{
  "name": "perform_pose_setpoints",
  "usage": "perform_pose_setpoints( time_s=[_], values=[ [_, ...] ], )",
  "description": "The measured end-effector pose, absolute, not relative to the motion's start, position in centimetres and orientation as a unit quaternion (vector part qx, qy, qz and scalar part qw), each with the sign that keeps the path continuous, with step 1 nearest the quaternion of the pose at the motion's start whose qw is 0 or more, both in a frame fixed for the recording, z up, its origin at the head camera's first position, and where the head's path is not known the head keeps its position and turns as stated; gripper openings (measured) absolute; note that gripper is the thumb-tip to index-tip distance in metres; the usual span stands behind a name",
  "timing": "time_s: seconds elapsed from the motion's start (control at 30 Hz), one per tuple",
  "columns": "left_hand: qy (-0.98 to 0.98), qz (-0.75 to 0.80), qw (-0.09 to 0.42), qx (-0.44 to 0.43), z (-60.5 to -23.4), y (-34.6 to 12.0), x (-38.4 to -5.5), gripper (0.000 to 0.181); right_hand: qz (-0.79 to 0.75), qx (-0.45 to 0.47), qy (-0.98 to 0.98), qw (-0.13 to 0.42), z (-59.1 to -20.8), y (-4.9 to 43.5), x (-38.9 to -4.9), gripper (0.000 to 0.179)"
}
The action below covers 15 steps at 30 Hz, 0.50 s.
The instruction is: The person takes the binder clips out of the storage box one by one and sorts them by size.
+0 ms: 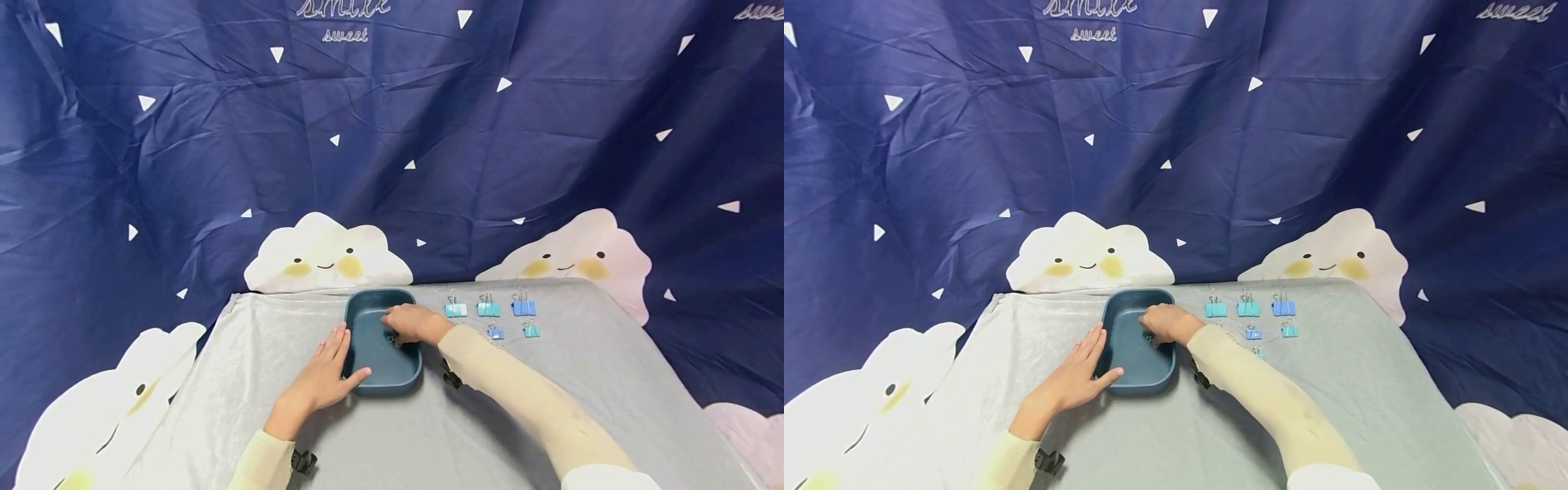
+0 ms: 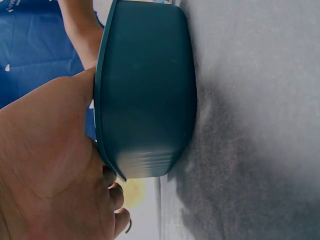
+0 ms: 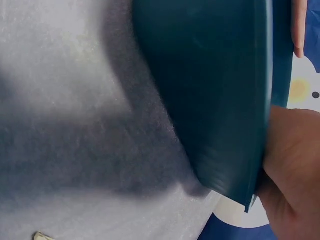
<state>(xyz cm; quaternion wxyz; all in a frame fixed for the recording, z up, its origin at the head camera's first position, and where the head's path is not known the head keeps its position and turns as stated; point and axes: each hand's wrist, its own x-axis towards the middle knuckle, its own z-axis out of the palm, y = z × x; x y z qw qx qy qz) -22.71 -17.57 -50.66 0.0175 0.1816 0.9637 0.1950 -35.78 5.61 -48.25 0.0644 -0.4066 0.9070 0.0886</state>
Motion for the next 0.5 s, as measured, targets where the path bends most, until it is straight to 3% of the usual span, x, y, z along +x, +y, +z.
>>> perform_pose_setpoints(
  time_s=[0.3, 0.5],
  values=[
    [0.954, 0.226, -0.002, 0.196, -51.24, -17.68, -22.68, 0.107, 0.028, -0.451, 0.892, 0.013, -47.82, 6.17, -35.93, 0.024],
    [0.962, 0.202, 0.016, 0.182, -51.42, -17.79, -22.89, 0.105, 0.029, -0.455, 0.890, 0.001, -47.48, 6.44, -36.19, 0.014]
  ],
)
